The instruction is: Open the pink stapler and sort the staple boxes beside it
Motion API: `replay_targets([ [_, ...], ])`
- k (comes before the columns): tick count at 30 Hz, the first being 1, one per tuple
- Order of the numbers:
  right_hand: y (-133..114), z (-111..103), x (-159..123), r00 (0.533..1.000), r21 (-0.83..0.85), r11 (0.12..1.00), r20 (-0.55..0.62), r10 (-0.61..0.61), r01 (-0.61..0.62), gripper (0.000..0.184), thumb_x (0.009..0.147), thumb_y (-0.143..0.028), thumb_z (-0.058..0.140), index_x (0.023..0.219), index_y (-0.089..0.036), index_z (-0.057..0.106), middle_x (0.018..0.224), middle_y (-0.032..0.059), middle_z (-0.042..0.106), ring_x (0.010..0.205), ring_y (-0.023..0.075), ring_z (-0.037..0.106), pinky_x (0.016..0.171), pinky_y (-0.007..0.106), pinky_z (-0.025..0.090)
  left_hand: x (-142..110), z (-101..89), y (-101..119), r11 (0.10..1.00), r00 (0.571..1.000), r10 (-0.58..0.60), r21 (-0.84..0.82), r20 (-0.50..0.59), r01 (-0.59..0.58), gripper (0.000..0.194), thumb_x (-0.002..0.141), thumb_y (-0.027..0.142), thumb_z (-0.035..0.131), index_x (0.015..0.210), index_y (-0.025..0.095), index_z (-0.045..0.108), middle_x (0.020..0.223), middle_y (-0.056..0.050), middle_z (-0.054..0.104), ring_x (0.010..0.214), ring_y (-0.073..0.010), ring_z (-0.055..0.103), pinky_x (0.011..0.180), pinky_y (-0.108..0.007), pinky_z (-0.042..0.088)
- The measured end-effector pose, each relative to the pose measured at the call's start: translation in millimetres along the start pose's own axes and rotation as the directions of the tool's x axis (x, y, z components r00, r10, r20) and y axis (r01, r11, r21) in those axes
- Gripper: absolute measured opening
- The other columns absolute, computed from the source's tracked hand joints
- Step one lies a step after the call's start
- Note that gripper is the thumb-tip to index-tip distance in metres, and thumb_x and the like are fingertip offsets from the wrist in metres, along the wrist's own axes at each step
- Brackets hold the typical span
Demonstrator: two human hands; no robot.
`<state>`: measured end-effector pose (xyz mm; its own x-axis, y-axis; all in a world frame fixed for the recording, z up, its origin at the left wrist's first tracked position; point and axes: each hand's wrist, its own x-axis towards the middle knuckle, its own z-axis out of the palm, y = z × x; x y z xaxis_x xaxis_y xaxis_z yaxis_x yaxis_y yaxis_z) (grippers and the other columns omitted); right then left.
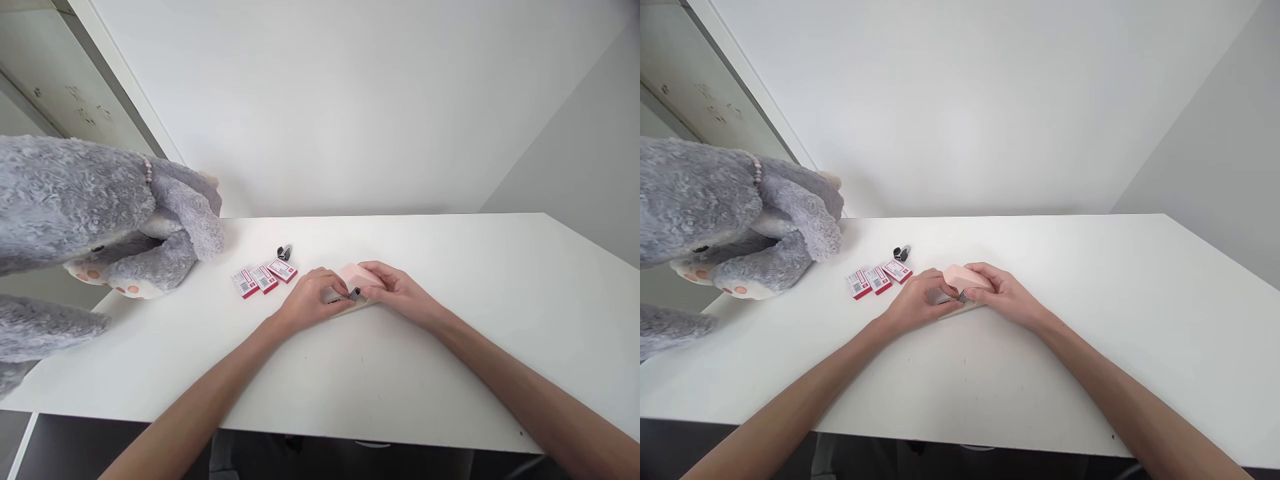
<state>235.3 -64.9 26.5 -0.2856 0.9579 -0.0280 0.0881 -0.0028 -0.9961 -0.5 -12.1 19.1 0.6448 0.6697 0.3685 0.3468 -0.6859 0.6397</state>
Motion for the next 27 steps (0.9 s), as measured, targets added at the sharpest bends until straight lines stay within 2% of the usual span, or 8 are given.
replay_targets([
  [5, 0.2, -0.4, 0.4, 1.000, 0.001, 1.000, 0.006, 0.003, -0.003, 0.046, 0.091, -0.052, 0.074, 0.130, -0.030, 0.067, 0.120, 0.0053, 0.070, 0.101, 0.0239, 0.066, 0.084, 0.036, 0.054, -0.5, -0.6, -2.2, 1.000, 1.000, 0.006, 0.008, 0.023, -0.006, 0.011, 0.089, 0.032, 0.080, 0.092, 0.025, 0.072, 0.097, 0.001, 0.077, 0.098, -0.0201, 0.070, 0.095, -0.038, 0.054],
  [10, 1.1, -0.7, 1.2, 1.000, -0.028, 1.000, -0.018, 0.009, -0.009, 0.051, 0.089, -0.057, 0.075, 0.132, -0.031, 0.068, 0.123, 0.0063, 0.071, 0.107, 0.0269, 0.068, 0.092, 0.041, 0.056, -2.3, -1.8, -3.7, 1.000, 1.000, 0.012, 0.026, 0.028, -0.013, 0.021, 0.089, 0.041, 0.080, 0.101, 0.026, 0.071, 0.101, -0.001, 0.077, 0.098, -0.0209, 0.070, 0.094, -0.038, 0.054],
  [14, 1.1, -0.8, 1.8, 1.000, -0.020, 1.000, -0.008, -0.010, 0.010, 0.048, 0.090, -0.055, 0.074, 0.132, -0.032, 0.069, 0.126, 0.0053, 0.072, 0.111, 0.0268, 0.068, 0.095, 0.041, 0.055, -2.8, -3.0, 0.1, 0.998, 0.998, 0.050, 0.043, 0.024, -0.051, 0.025, 0.092, 0.045, 0.076, 0.106, 0.025, 0.069, 0.100, -0.002, 0.075, 0.097, -0.0204, 0.070, 0.093, -0.037, 0.054],
  [17, 1.3, -1.0, 2.3, 1.000, -0.007, 1.000, -0.002, -0.024, 0.024, 0.047, 0.091, -0.054, 0.075, 0.131, -0.032, 0.069, 0.130, 0.0051, 0.071, 0.116, 0.0271, 0.067, 0.098, 0.041, 0.054, -2.3, -3.5, 4.0, 0.992, 0.995, 0.092, 0.085, 0.028, -0.094, 0.015, 0.100, 0.036, 0.065, 0.109, 0.024, 0.069, 0.099, -0.003, 0.074, 0.095, -0.0192, 0.069, 0.094, -0.037, 0.054],
  [20, 1.4, -1.1, 2.5, 1.000, 0.001, 1.000, -0.006, -0.019, 0.019, 0.048, 0.090, -0.055, 0.076, 0.132, -0.032, 0.069, 0.130, 0.0057, 0.071, 0.117, 0.0280, 0.066, 0.099, 0.042, 0.054, -2.1, -3.2, 4.6, 0.980, 0.989, 0.137, 0.140, 0.055, -0.144, 0.020, 0.101, 0.023, 0.056, 0.114, 0.025, 0.071, 0.105, -0.004, 0.074, 0.098, -0.0193, 0.069, 0.098, -0.038, 0.053],
  [27, 1.6, -0.9, 2.7, 1.000, 0.002, 1.000, 0.005, -0.021, 0.021, 0.051, 0.090, -0.057, 0.076, 0.134, -0.032, 0.069, 0.130, 0.0064, 0.072, 0.119, 0.0293, 0.066, 0.100, 0.043, 0.054, -2.6, -3.4, 0.2, 0.961, 0.975, 0.175, 0.191, 0.139, -0.199, 0.028, 0.100, 0.019, 0.054, 0.121, 0.026, 0.071, 0.122, -0.007, 0.073, 0.109, -0.0219, 0.069, 0.099, -0.038, 0.054],
])
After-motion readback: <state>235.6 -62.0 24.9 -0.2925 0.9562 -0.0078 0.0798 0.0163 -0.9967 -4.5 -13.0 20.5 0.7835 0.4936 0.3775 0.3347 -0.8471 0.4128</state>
